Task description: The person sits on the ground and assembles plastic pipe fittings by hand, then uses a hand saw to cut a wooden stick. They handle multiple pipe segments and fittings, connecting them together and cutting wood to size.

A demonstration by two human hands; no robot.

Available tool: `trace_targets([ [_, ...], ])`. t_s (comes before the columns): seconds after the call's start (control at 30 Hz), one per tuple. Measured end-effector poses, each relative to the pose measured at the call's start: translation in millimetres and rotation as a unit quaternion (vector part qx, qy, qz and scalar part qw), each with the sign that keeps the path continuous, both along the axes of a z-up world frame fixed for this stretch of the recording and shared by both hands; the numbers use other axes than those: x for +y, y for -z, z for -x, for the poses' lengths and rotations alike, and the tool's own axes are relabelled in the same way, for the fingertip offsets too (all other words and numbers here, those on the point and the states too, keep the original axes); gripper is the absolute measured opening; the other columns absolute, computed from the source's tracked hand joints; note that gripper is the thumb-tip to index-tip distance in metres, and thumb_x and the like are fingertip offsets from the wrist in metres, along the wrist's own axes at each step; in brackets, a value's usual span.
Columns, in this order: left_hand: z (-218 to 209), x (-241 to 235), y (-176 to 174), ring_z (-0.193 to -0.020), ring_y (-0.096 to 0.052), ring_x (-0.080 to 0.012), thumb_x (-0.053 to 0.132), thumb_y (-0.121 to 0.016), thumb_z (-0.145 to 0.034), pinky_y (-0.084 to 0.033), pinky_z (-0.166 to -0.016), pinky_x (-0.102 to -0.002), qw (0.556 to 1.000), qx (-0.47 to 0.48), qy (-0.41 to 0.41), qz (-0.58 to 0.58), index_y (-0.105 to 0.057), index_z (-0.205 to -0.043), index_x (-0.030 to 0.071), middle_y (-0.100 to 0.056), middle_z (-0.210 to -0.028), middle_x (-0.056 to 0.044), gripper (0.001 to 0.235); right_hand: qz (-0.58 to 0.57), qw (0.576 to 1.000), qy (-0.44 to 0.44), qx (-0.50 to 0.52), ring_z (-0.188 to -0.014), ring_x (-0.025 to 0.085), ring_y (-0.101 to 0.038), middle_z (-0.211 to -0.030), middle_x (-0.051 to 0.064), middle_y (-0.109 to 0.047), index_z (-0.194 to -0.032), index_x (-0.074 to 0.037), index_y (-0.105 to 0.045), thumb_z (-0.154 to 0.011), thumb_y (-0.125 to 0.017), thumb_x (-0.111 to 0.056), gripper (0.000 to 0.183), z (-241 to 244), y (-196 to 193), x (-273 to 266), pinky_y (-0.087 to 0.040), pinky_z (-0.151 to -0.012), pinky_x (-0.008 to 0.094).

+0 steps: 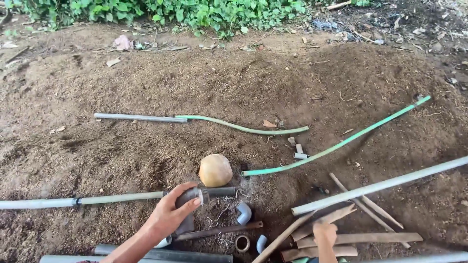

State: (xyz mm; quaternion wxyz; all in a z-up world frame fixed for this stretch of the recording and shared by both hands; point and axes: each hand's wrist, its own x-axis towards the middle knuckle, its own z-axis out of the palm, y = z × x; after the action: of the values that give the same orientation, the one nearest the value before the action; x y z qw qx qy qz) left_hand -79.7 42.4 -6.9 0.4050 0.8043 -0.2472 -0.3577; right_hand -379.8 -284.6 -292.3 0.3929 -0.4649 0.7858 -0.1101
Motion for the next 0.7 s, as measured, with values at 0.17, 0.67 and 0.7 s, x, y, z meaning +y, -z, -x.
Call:
trace_targets([
  [0.17, 1, 3, 0, -0.059, -0.062, -0.0126, 0.026, -0.064, -0.079, -0.048, -0.051, -0.023, 1.000, 0.007, 0.000, 0.006, -0.050, -0.132, 0.021, -0.070, -0.092, -0.007, 0.055, 0.026, 0.980, -0.001, 0.196, -0.101, 0.042, -0.051, -0.115, 0.029, -0.049, -0.117, 0.015, -0.046, -0.078, -0.068, -0.020, 0.057, 53, 83, -39, -0.043, -0.086, 0.047],
  [0.67, 5, -24, 20, -0.062, -0.064, -0.0184, 0.017, -0.061, -0.083, -0.052, -0.053, -0.028, 0.997, 0.073, -0.027, -0.014, -0.048, -0.134, 0.021, -0.068, -0.097, -0.013, 0.053, 0.026, 0.983, -0.101, 0.152, -0.092, 0.032, -0.060, -0.104, 0.021, -0.062, -0.121, 0.002, -0.052, -0.089, -0.050, -0.019, 0.039, 15, -16, -2, -0.050, -0.084, 0.042],
  [0.7, 5, -25, 23, -0.062, -0.065, -0.0177, 0.019, -0.061, -0.083, -0.054, -0.054, -0.027, 0.998, 0.061, -0.011, -0.018, -0.047, -0.135, 0.021, -0.068, -0.097, -0.012, 0.054, 0.013, 0.986, -0.143, 0.081, -0.078, 0.027, -0.070, -0.088, 0.017, -0.070, -0.124, 0.001, -0.047, -0.096, -0.044, -0.019, 0.034, 3, -47, 10, -0.060, -0.077, 0.040],
])
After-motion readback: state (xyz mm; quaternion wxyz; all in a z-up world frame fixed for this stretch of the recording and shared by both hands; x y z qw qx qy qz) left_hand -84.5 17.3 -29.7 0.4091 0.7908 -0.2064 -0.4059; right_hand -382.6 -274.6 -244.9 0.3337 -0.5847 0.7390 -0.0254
